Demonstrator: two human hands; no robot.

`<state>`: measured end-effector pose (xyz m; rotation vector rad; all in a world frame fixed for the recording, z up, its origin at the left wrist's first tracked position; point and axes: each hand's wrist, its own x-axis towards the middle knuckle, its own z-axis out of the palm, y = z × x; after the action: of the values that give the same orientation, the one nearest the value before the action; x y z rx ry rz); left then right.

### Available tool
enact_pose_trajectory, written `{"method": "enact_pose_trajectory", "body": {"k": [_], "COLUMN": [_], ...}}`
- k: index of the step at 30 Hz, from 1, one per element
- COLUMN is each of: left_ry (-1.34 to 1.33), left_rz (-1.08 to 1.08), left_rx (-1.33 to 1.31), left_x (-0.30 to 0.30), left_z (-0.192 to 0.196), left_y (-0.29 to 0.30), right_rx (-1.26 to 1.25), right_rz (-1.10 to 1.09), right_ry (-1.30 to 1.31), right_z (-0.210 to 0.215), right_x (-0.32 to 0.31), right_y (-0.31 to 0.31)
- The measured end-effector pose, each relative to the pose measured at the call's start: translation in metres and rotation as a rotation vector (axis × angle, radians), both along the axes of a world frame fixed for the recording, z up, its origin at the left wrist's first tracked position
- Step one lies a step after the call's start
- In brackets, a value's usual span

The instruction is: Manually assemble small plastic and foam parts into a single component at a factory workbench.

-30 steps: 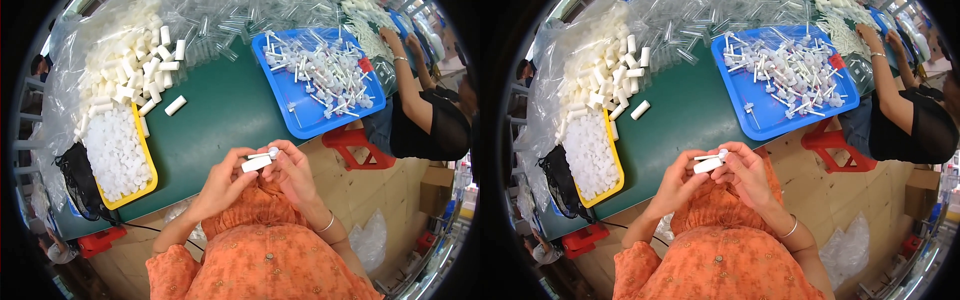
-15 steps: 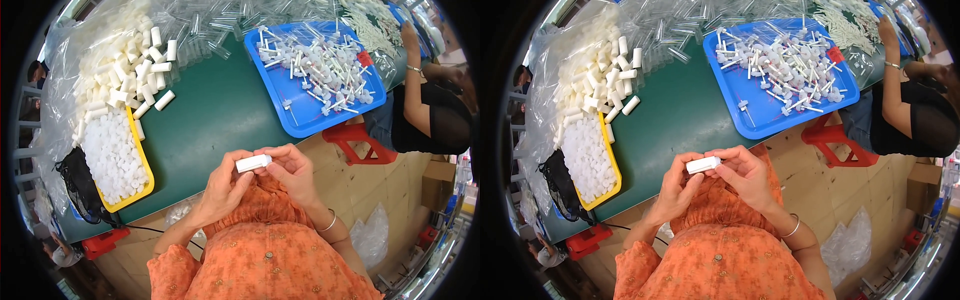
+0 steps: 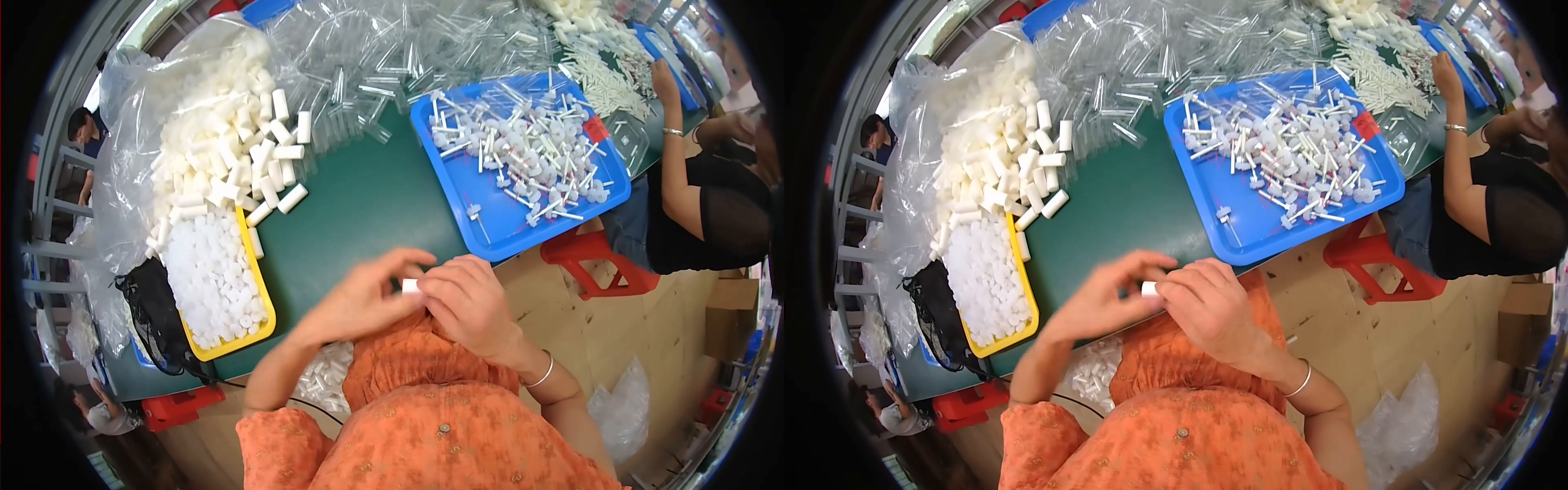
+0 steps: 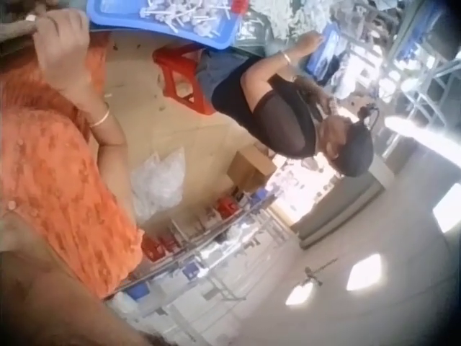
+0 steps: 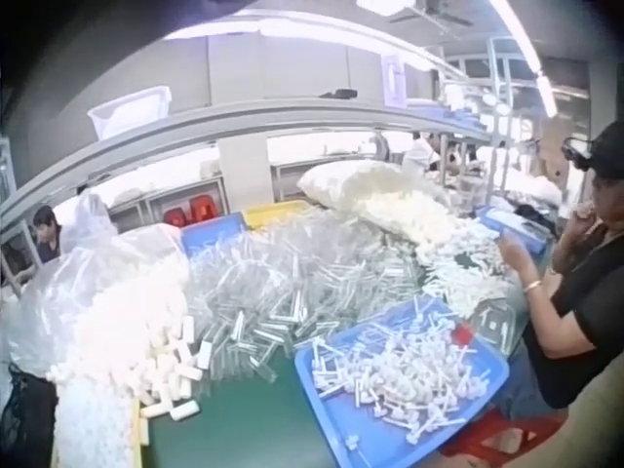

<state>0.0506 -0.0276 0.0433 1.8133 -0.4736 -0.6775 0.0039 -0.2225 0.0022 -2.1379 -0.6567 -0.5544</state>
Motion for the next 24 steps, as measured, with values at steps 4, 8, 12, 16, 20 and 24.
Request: {"method": "enact_pose_trajectory", "body": {"k": [4, 8, 12, 16, 20, 24], "left_ry": [-1.252, -1.546, -1.541, -0.825, -0.153, -0.144], "left_rz": [0.241, 0.049, 0.014, 0.078, 0.054, -0.010], "left_rx": [0.370, 0.696, 0.570, 0.161, -0.165, -0.130], "left_x": [0.099, 0.155, 0.138, 0.037, -0.019, -0.028], "left_z": [-0.023, -0.036, -0.018, -0.006, -0.012, -0.015], "left_y": [0.005, 0.005, 0.006, 0.014, 0.009, 0.015], "right_rx": [0.105, 0.110, 0.178, 0.418, 0.459, 0.450], "right_rz": [-0.034, -0.021, -0.092, -0.048, 0.094, 0.148], "right_ry": [0.130, 0.147, 0.257, 0.438, 0.521, 0.594], "right_z": [0.003, 0.008, 0.007, 0.018, 0.022, 0.013], "right_x": [-0.008, -0.020, -0.025, -0.021, -0.014, -0.017], "right_y": [-0.003, 0.000, -0.014, -0.027, -0.021, -0.016]}}
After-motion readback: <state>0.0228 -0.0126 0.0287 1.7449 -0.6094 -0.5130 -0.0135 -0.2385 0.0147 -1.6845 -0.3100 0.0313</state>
